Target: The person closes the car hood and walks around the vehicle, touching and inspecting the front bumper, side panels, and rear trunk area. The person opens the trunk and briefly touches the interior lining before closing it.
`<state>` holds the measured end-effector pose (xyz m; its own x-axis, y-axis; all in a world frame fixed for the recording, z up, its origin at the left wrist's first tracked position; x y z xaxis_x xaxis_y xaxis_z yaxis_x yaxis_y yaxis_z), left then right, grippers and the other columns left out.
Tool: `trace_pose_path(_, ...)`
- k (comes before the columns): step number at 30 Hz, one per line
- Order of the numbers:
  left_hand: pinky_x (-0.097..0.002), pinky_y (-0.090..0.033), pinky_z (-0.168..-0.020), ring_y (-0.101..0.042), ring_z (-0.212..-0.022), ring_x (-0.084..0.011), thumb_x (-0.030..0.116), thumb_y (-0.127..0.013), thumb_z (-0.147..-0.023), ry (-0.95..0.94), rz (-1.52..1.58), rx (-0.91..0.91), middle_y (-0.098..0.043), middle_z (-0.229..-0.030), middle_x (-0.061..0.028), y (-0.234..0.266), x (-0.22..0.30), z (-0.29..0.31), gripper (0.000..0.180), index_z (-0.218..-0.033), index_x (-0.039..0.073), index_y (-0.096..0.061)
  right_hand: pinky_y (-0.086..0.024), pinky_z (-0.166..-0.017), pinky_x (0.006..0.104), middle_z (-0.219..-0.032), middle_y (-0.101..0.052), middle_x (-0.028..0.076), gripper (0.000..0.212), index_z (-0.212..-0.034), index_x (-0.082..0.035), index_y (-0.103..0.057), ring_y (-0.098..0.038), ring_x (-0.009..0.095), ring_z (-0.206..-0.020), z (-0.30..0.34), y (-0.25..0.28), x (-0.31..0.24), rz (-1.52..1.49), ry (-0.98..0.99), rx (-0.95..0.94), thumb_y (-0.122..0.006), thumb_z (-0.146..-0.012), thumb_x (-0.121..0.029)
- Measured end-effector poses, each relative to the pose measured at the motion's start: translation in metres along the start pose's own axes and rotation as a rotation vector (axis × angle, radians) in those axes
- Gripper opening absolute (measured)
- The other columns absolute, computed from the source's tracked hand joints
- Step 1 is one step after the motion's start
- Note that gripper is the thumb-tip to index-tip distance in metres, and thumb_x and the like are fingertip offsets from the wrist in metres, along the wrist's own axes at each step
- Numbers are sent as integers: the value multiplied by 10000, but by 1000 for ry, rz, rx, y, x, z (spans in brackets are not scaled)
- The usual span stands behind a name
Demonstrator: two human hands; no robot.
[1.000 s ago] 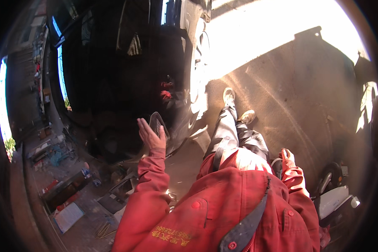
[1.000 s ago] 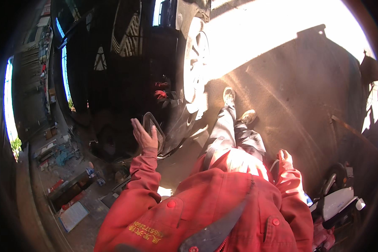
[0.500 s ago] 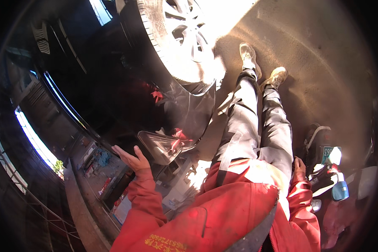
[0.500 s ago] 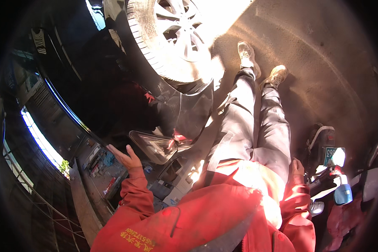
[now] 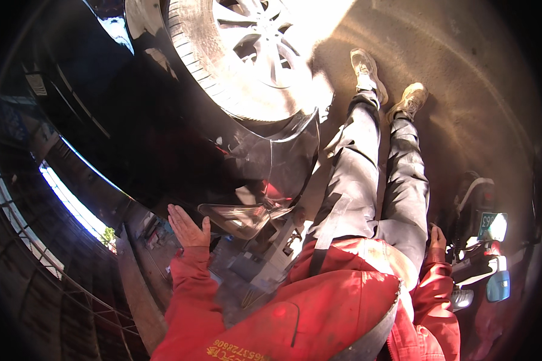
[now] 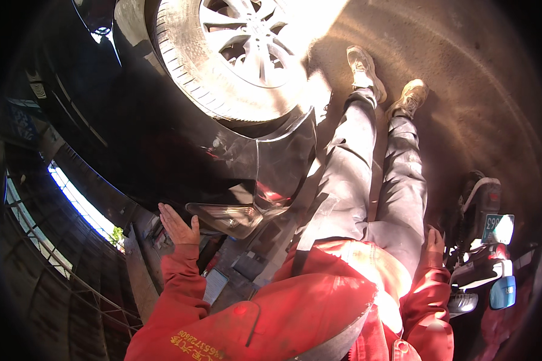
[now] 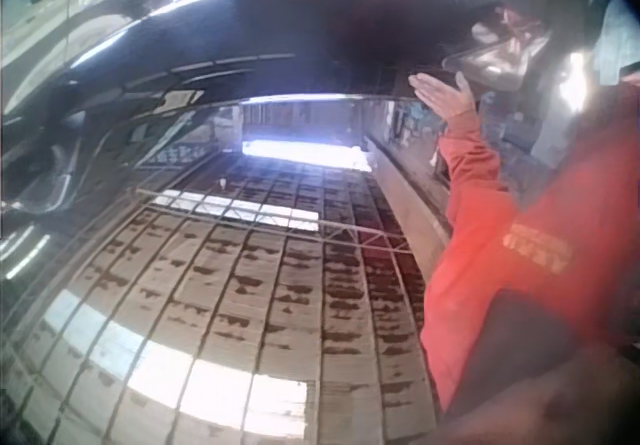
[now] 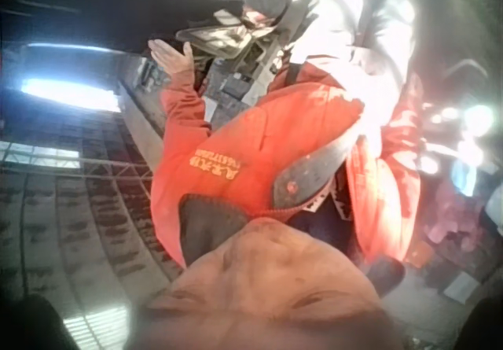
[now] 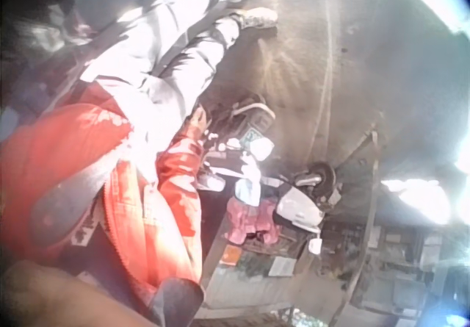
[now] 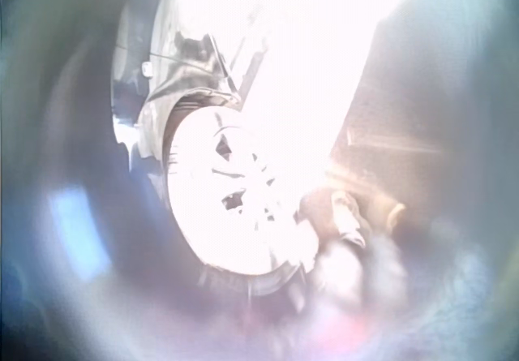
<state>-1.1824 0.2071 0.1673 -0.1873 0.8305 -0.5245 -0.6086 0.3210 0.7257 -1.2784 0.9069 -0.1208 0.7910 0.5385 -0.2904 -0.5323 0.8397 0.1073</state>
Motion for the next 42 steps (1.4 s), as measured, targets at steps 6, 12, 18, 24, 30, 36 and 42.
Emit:
trace_pose_path(6, -531, -208, -1231, -237, -1516, -423, 584, -520, -967, -41, 62, -120, -223, -1628, -292, 5, 24, -14, 947, -1568, -76, -204, -493, -944, 313, -1142, -709, 121, 426, -1254, 18, -666, -649, 194, -1040, -5, 3, 0, -23, 7, -24, -506, -1068, -330)
trace_pose_path(12, -526, -203, -1229, -228, -1521, -419, 481, -499, -1009, 297, 233, 157, -204, -1644, -274, 26, 2, -44, 841, -1586, -47, -189, -509, -938, 322, -1144, -710, 154, 449, -1288, 8, -644, -667, 210, -1036, -22, 27, 46, -157, -169, 3, -524, -1061, -359)
trace_pose_path(18, -435, -188, -1254, -219, -1526, -388, 425, -389, -1078, 1101, 560, 427, -217, -1638, -277, -8, -59, -61, 695, -1585, -23, -231, -526, -932, 359, -1127, -716, 185, 469, -1317, 3, -620, -682, 242, -1037, -41, 44, 59, -182, -199, 109, -549, -1051, -378)
trace_pose_path(24, -505, -231, -1216, -257, -1520, -377, 479, -396, -1065, 1239, 442, 518, -262, -1644, -224, -14, -40, -64, 707, -1597, 34, -260, -490, -666, 301, -1044, -746, 90, 420, -1274, -109, -651, -710, 172, -832, -52, 50, 4, -273, -181, 137, -615, -999, -425)
trace_pose_path(30, -523, -238, -1202, -282, -1515, -364, 446, -403, -1042, 1243, 455, 575, -279, -1645, -199, 1, -30, -65, 688, -1597, 61, -273, -491, -663, 289, -1041, -743, 73, 403, -1257, -117, -650, -708, 164, -821, -44, 48, -68, -211, -77, 189, -597, -998, -421)
trace_pose_path(36, -523, -244, -1197, -286, -1514, -348, 412, -437, -1016, 1256, 435, 581, -279, -1651, -179, 7, -28, -65, 680, -1591, 77, -296, -495, -658, 291, -1056, -751, 90, 428, -1294, -96, -640, -721, 172, -844, -40, 19, -130, -145, 53, 103, -595, -1010, -412)
trace_pose_path(42, -541, -250, -1199, -284, -1513, -359, 443, -470, -1009, 1195, 475, 537, -267, -1651, -189, 11, -35, -60, 716, -1587, 60, -292, -463, -672, 323, -1029, -746, 94, 418, -1278, -121, -647, -726, 186, -837, -64, 59, -171, -32, 135, 177, -599, -990, -420)
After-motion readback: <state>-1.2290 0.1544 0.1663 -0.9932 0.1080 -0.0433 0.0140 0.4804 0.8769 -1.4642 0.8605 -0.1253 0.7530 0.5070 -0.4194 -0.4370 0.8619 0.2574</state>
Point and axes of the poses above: each hand's wrist, its own z-axis away from the middle knuckle, its own y-axis out of the back of the hand, x = y × z, the point moved 6 cm from there along -z, towards the middle knuckle
